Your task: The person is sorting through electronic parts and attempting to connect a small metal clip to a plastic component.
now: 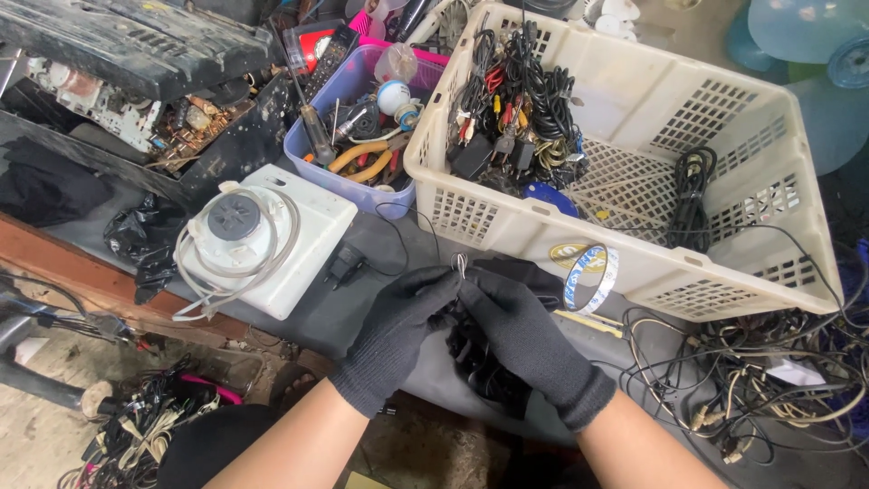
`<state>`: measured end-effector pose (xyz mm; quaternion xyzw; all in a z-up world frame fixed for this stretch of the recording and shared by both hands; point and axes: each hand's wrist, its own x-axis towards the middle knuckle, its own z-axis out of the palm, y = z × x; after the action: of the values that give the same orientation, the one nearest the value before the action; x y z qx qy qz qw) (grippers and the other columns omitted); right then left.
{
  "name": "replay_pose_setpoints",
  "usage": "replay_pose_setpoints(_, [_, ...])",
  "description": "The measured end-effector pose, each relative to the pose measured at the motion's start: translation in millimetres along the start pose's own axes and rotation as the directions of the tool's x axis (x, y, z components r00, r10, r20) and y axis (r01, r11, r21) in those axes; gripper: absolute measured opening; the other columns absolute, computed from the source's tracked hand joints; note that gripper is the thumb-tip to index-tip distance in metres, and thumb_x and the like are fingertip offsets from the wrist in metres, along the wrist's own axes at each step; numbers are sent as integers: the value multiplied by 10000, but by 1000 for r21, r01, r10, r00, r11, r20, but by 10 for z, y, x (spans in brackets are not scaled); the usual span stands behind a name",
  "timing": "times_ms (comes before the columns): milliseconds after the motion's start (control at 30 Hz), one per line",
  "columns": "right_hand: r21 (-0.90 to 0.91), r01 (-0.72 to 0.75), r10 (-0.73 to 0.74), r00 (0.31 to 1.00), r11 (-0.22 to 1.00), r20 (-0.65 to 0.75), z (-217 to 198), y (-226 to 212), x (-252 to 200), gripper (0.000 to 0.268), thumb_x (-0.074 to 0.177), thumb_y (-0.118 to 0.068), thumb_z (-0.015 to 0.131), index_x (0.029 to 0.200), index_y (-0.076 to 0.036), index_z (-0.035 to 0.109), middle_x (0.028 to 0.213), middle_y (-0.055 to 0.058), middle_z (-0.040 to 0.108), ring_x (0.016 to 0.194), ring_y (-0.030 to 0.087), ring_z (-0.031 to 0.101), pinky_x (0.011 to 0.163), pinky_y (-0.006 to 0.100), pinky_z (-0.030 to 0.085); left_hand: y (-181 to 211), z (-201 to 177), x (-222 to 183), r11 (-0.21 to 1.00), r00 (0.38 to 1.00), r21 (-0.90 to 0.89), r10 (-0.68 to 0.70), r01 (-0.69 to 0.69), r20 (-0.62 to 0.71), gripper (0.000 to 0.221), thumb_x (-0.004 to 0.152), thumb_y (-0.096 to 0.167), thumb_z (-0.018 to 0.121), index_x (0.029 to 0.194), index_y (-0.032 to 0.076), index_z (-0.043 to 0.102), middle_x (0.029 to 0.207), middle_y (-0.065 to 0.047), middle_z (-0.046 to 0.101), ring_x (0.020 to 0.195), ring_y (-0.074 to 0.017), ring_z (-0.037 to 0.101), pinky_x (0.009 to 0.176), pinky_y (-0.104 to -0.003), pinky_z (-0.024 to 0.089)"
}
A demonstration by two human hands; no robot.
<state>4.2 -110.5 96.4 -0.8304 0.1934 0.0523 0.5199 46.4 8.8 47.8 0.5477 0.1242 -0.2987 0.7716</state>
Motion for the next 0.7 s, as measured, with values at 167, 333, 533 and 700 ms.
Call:
replay_pose_setpoints(167, [-60,16,-16,1000,998,0,-29,-55,-30,326,1013,-328,567,1097,-90,773,1025,260,764,1121,447,703,990,529,532,1,-65,147,982,985,101,154,-161,79,299,838,172,860,1097,37,800,908,-133,730,868,-161,649,778,-298,599])
replay_pose_setpoints(333, [-138,18,-24,999,990,-41,-37,56,14,321,1021,-322,558,1176,-110,742,1128,238,750,1205,430,653,1054,547,491,75,-45,15,826,938,457,232,-330,258,236,918,285,781,1140,209,801,1048,-91,788,1061,-132,682,931,-350,566])
replay_pose_setpoints(533, [-219,78,-72,997,973,34,9,171,15,339,1029,-293,536,1184,-69,738,1133,293,725,1165,500,639,1015,596,511,-146,-128,178,845,951,438,288,-307,112,167,962,329,738,1041,217,835,990,-70,809,965,-116,716,906,-339,567])
replay_pose_setpoints(700, [-212,63,-57,998,975,35,44,54,-60,350,1010,-300,559,1211,-76,736,1143,267,741,1182,461,655,1025,567,511,-147,-125,227,863,951,407,303,-299,58,181,969,289,725,1049,161,825,956,-109,792,976,-104,655,925,-372,559])
